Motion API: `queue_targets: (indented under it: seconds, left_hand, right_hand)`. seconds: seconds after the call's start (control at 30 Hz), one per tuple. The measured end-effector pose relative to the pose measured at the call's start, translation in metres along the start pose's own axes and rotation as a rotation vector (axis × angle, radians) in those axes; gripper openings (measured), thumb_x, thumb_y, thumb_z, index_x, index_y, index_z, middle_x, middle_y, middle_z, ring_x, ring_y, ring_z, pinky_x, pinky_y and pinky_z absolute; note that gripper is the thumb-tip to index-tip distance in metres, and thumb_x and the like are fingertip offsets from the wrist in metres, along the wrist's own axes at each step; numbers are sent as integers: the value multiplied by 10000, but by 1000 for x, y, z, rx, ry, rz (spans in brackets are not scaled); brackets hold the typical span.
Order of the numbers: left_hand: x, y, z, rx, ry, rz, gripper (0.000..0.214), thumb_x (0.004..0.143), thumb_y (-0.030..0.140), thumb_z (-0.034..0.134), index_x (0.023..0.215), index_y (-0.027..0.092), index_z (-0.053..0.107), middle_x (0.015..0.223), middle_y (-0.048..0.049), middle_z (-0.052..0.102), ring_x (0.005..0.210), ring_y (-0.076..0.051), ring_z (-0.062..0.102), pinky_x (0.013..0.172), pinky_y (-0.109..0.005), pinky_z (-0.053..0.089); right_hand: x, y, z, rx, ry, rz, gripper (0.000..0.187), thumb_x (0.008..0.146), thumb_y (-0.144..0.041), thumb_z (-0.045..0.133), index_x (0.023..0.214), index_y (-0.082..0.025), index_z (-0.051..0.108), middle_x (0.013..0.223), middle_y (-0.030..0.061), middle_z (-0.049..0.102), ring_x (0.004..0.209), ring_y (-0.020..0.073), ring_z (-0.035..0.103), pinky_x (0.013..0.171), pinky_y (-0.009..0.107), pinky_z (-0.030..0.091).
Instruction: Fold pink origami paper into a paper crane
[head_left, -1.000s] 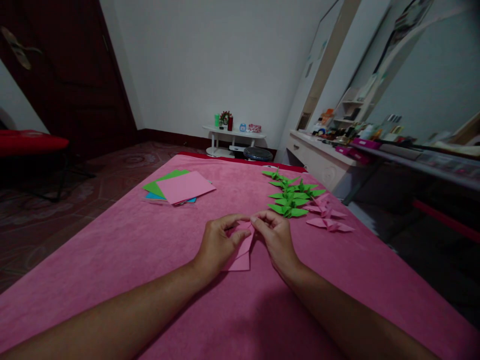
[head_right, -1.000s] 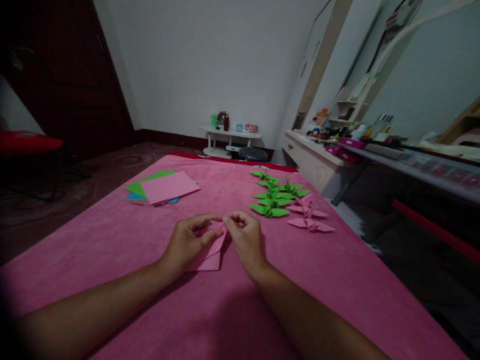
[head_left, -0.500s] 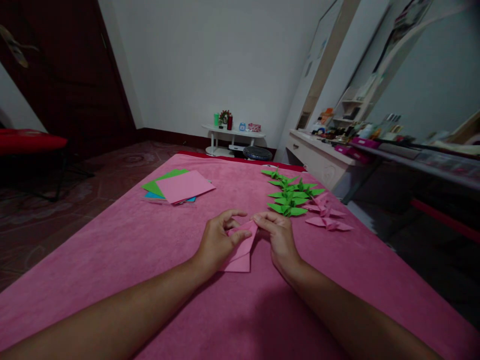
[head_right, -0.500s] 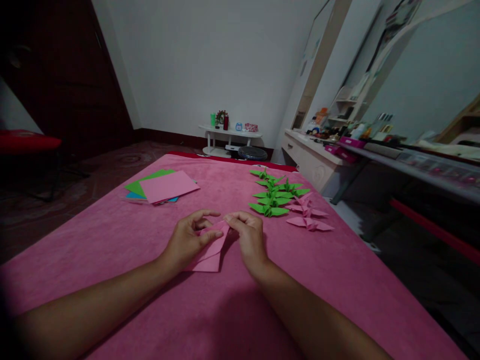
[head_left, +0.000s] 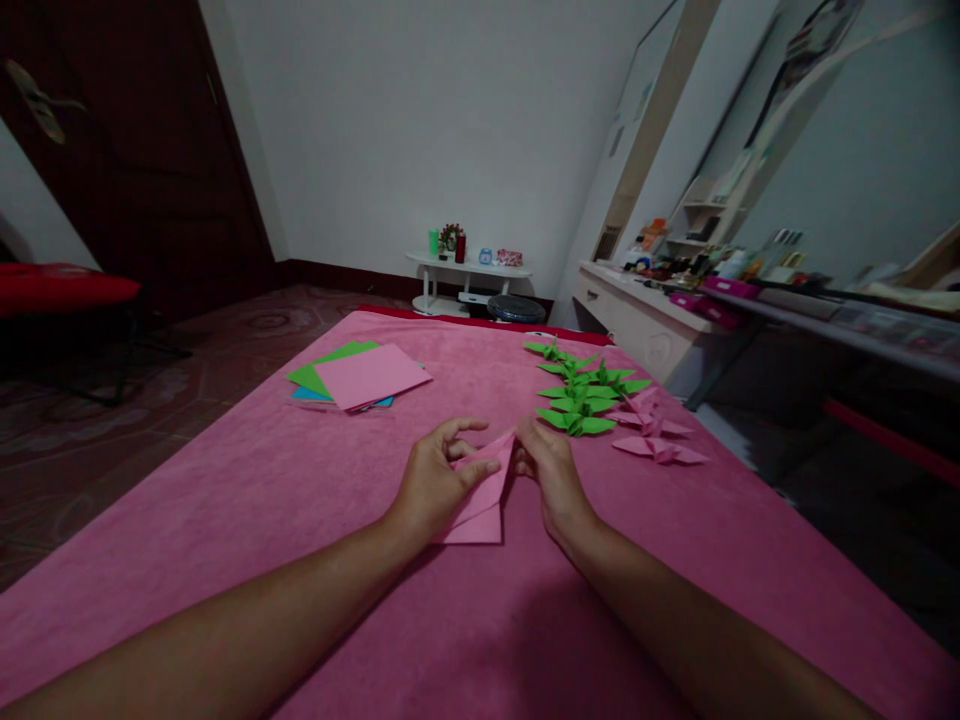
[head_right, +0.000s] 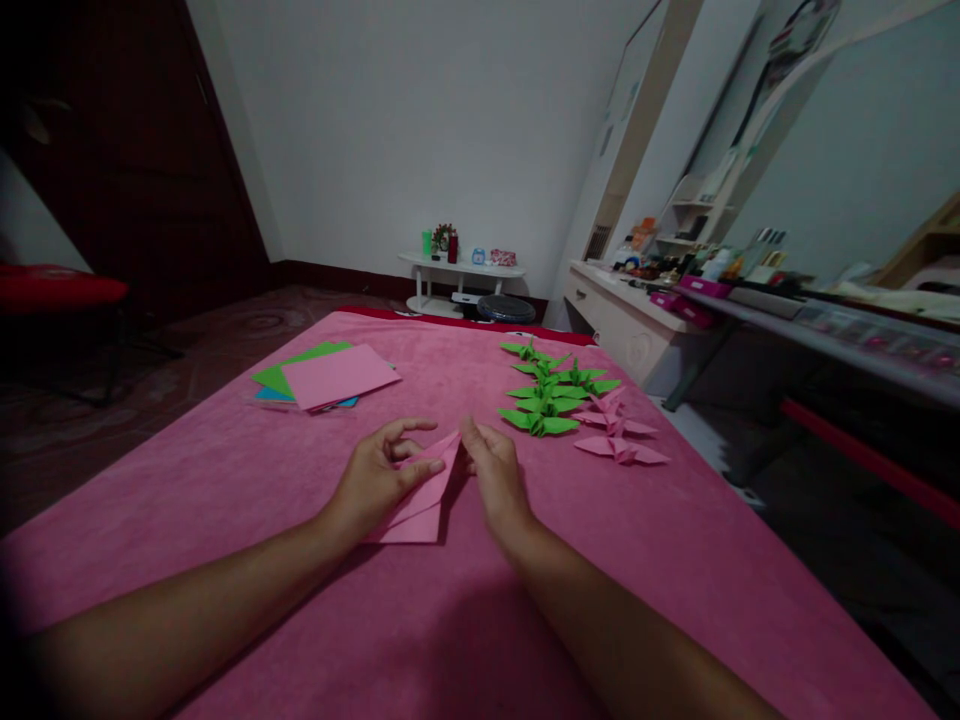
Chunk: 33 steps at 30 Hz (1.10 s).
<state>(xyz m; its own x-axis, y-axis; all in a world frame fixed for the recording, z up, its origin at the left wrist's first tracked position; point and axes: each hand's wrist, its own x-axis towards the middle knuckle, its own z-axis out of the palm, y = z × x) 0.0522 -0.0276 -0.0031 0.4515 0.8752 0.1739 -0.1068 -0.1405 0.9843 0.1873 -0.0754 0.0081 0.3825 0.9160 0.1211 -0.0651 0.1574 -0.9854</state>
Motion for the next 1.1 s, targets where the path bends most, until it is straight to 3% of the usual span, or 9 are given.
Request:
queue_targets:
  seconds: [0.17, 0.33, 0.53, 0.67, 0.73, 0.83, 0.9, 0.97, 1.1]
  left_hand:
    - [0, 0, 1, -8, 13, 34, 489, 640, 326, 732, 1071, 147, 588, 544, 46, 539, 511, -78, 457, 510, -185, 353]
    - [-1, 1, 1, 9, -18, 27, 497, 647, 299, 730, 1094, 151, 572, 583, 32, 568, 522, -78, 472, 514, -186, 361]
    - [-1, 1, 2, 15, -28, 10, 505, 641, 277, 727, 1104, 147, 572, 602, 21, 588, 536, -92, 509, 519, -194, 378]
    - [0, 0, 2, -12, -29, 7, 521, 629, 294, 734, 1102, 143, 575, 609, 18, 596, 544, -104, 531, 527, -202, 389]
    - [1, 0, 2, -26, -16, 4, 526, 628, 295, 733, 1104, 137, 574, 599, 21, 591, 527, -102, 527, 515, -201, 384]
    - [2, 1, 1, -54, -12, 3, 533, 642, 309, 727, 1117, 131, 562, 569, 38, 566, 496, -85, 505, 504, -193, 373]
    - [3, 3, 0, -69, -16, -21, 557, 635, 322, 738, 1125, 126, 558, 555, 44, 557, 503, -85, 512, 511, -190, 378]
    - [4, 5, -3, -98, -5, -80, 578, 618, 331, 755, 1121, 118, 566, 615, 12, 604, 560, -105, 557, 540, -201, 406]
    - [8, 6, -9, -328, -69, -200, 590, 585, 273, 787, 1109, 118, 566, 928, -102, 673, 725, -151, 632, 658, -254, 477]
  right_hand:
    - [-1, 0, 2, -138, -22, -140, 259, 662, -366, 706, 631, -166, 545, 593, -29, 496, 555, 101, 431, 518, 212, 345]
    - [-2, 2, 1, -200, 19, -180, 237, 734, -326, 631, 598, -158, 535, 568, -35, 456, 541, 95, 395, 515, 220, 314]
    - [-1, 3, -1, -255, 66, -222, 335, 821, -346, 520, 546, -164, 465, 534, -50, 351, 508, 84, 313, 471, 223, 245]
    - [1, 7, -2, -201, 83, -173, 417, 838, -462, 481, 539, -175, 434, 493, -47, 389, 462, 85, 350, 453, 223, 274]
    - [2, 7, -2, -174, 26, -107, 444, 842, -517, 451, 560, -174, 466, 475, -32, 451, 442, 94, 405, 450, 224, 308]
    - [1, 6, -1, -184, -75, -75, 376, 778, -483, 574, 586, -167, 507, 475, -35, 473, 437, 91, 424, 443, 210, 316]
    - [0, 5, -1, -194, -75, -103, 315, 727, -421, 652, 601, -164, 522, 498, -46, 464, 450, 83, 412, 442, 200, 308]
    - [1, 5, -2, -181, -26, -128, 292, 729, -409, 651, 623, -163, 535, 529, -40, 478, 471, 87, 419, 447, 200, 317]
    - [7, 7, -8, -163, 116, -197, 285, 745, -419, 632, 652, -160, 558, 581, -25, 524, 518, 100, 449, 489, 211, 359]
